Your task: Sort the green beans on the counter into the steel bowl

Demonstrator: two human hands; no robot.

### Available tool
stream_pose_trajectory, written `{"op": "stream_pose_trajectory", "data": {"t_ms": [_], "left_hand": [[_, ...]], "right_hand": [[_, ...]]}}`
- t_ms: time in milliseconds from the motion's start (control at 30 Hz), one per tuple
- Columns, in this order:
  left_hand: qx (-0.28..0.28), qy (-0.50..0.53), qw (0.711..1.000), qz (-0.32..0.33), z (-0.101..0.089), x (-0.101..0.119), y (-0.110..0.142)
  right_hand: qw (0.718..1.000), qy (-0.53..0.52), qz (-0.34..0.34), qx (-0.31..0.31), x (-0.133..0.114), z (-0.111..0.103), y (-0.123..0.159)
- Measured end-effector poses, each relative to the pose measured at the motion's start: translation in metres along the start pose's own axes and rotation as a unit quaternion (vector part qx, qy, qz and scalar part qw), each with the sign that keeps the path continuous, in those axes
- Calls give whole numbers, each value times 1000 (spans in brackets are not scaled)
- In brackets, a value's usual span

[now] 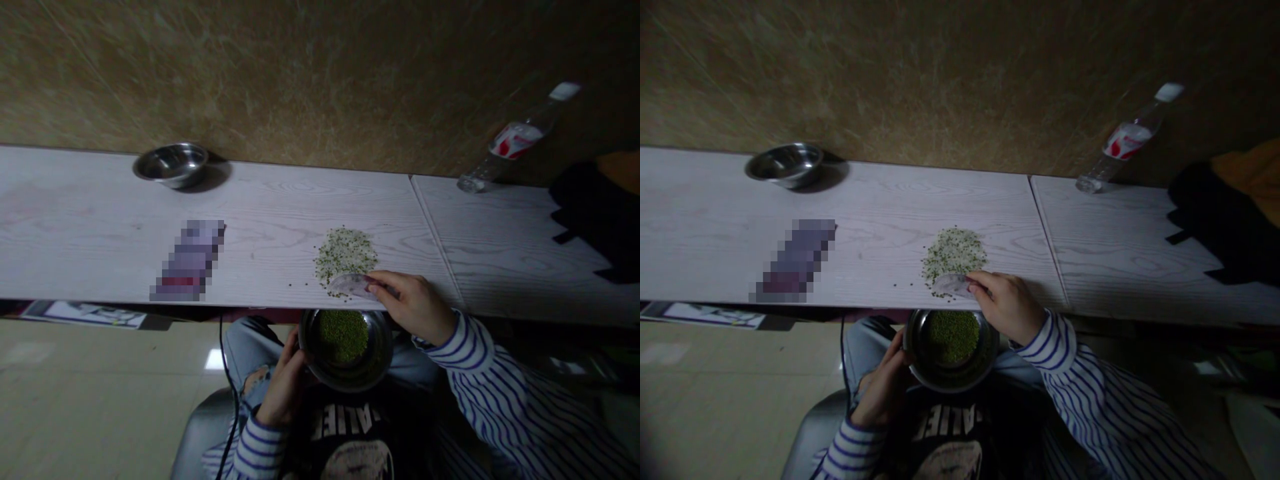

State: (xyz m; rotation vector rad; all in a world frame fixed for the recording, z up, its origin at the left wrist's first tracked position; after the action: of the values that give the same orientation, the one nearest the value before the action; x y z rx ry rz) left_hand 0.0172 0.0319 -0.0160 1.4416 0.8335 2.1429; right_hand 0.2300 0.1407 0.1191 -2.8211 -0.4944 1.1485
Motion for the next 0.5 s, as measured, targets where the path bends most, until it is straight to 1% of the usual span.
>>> {"op": "stream_pose_trajectory", "data": {"t_ms": [133, 233, 333, 500], "left_hand": [[-6, 12, 1000, 3, 0, 1, 0], [1, 15, 1000, 3, -1, 0, -1], [-6, 6, 1000, 2, -1, -1, -3], [0, 2, 1000, -1, -2, -4, -4]], "right_hand": [[1000, -2, 10, 25, 7, -8, 3], [1000, -5, 17, 26, 11, -9, 7], [999, -8, 19, 25, 12, -9, 10], [999, -6, 24, 39, 16, -14, 16]]}}
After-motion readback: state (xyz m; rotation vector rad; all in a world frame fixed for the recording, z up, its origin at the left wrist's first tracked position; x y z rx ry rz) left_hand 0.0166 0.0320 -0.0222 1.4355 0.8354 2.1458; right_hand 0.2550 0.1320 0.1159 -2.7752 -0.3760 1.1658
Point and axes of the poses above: each hand's wrist, its own y-axis away from the middle knuckle, its own z-axis out of the palm, x = y × z, the point moved 5 cm from there along -y, towards the middle knuckle, and after that the axes turned 9 degrees about -y, right-handed, at the moved point
